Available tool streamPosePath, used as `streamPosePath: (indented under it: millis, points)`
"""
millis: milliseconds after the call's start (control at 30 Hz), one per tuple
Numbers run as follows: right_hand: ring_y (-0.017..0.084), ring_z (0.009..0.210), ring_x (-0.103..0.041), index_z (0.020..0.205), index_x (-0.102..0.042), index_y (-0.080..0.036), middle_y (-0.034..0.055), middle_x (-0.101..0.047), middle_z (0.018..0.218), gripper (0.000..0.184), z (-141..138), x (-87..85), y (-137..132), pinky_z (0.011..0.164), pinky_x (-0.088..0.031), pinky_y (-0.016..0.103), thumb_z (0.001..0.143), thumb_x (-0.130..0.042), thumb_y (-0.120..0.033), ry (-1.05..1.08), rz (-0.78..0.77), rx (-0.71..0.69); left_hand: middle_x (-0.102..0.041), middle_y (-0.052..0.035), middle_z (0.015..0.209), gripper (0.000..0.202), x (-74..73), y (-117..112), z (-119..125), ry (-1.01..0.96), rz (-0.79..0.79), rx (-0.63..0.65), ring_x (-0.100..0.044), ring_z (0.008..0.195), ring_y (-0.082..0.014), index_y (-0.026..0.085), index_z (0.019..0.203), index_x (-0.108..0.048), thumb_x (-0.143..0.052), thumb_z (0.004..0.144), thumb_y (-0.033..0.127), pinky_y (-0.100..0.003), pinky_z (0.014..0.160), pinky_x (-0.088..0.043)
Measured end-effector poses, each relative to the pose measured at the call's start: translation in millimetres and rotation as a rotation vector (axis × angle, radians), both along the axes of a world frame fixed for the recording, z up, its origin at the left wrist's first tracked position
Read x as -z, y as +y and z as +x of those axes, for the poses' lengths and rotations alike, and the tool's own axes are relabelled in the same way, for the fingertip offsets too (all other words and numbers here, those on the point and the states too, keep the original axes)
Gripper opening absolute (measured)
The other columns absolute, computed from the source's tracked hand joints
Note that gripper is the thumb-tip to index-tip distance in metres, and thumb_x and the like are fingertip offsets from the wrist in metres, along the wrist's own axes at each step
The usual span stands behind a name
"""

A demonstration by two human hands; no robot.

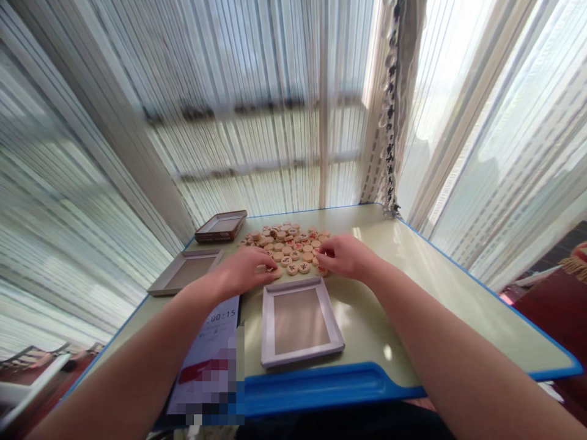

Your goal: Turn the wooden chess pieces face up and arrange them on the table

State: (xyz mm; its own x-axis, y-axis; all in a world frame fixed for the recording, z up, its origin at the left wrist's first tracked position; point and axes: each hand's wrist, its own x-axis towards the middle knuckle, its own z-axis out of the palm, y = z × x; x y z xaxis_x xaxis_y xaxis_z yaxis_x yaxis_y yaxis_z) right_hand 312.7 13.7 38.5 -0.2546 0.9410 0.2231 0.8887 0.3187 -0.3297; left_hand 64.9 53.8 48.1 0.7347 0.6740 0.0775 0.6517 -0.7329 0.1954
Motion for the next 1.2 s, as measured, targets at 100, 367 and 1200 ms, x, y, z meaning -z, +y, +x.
streamPosePath:
  millis: [100,367,1200]
  points:
    - [0.011,0.052,-0.044,0.066,-0.063,-0.017,0.0003,-0.056,0.057,0.024,0,-0.5,-1,0.051,-0.029,0.024,0.075,-0.047,-0.033,0.004,0.01,0.001,-0.065,-0.0014,0.089,0.029,-3.0,-1,-2,-0.012,-0.035,-0.016,-0.058,0.083,-0.0177,0.023,0.086,-0.069,-0.047,0.081,0.042,-0.026,0.076,-0.042]
    - [0.012,0.051,-0.044,0.065,-0.062,-0.017,0.0014,-0.056,0.055,0.027,-2,-1.7,-2,0.051,-0.03,0.025,0.077,-0.046,-0.035,-0.014,0.024,0.007,-0.061,-0.005,0.093,0.035,-0.6,1,1,0.006,0.018,-0.002,-0.056,0.086,-0.0187,0.019,0.082,-0.068,-0.038,0.085,0.037,-0.028,0.076,-0.043]
    - [0.011,0.051,-0.045,0.065,-0.063,-0.017,0.0012,-0.058,0.057,0.026,-2,-0.1,0,0.05,-0.028,0.025,0.076,-0.046,-0.034,-0.028,0.014,-0.004,-0.065,-0.0015,0.092,0.025,-7.5,2,-10,0.108,-0.03,-0.206,-0.059,0.082,-0.0196,0.024,0.086,-0.064,-0.055,0.071,0.04,-0.026,0.068,-0.043]
